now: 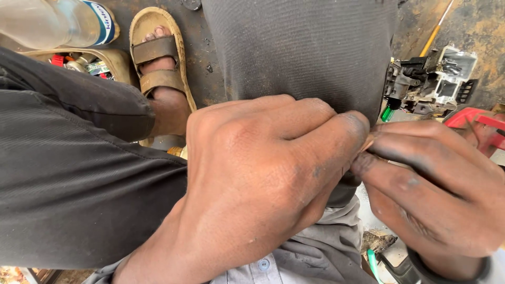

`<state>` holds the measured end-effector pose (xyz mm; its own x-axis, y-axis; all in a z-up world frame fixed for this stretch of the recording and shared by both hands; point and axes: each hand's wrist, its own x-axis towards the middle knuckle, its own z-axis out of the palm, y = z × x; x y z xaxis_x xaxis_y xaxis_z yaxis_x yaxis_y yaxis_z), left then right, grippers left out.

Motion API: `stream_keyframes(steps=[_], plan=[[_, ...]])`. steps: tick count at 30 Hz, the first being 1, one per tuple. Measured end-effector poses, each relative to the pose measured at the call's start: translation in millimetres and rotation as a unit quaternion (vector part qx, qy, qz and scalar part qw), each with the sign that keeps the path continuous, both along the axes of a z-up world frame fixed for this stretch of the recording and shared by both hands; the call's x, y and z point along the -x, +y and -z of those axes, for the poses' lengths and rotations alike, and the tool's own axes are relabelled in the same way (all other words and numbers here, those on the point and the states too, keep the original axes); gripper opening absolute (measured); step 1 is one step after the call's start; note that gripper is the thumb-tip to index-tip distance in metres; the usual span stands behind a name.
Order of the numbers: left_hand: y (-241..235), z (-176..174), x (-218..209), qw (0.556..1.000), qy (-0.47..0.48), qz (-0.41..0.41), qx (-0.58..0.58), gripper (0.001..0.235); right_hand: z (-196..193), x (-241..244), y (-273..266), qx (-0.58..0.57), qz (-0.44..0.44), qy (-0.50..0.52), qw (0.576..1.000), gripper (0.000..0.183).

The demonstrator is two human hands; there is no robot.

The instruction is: The person is dismantling and inspecting small engine components, specifically focus on cleaning and reassembling the carburetor and fuel lines.

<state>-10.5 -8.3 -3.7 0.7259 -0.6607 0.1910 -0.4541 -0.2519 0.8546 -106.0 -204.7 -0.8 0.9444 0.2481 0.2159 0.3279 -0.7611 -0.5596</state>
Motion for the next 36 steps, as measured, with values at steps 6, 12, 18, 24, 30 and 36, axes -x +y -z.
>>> stream_keyframes(steps=[6, 12, 18, 24, 30, 36], plan=[[-2, -2, -2, 1.0, -0.014, 0.005, -0.01, 0.016, -11, -8, -13, -0.075, -0.004, 0.142, 0.987, 0.028], [3, 2, 1, 1.0, 0.01, -0.004, -0.009, 0.018, 1, 4, -14, -0.132, 0.041, 0.17, 0.976, 0.032], [5, 5, 4, 1.0, 0.008, 0.002, 0.014, 0.016, -11, 12, 1, 0.082, -0.031, 0.078, 0.993, 0.033], [5, 7, 0, 0.999, -0.023, 0.029, 0.016, 0.021, -14, 1, -2, -0.031, 0.015, 0.156, 0.987, 0.029], [-3, 2, -4, 0.999, 0.015, 0.023, 0.036, 0.018, -3, 2, -15, -0.131, 0.052, 0.182, 0.973, 0.023], [1, 2, -2, 1.0, 0.001, 0.021, 0.018, 0.015, 1, 12, -12, 0.031, -0.009, 0.039, 0.999, 0.021]])
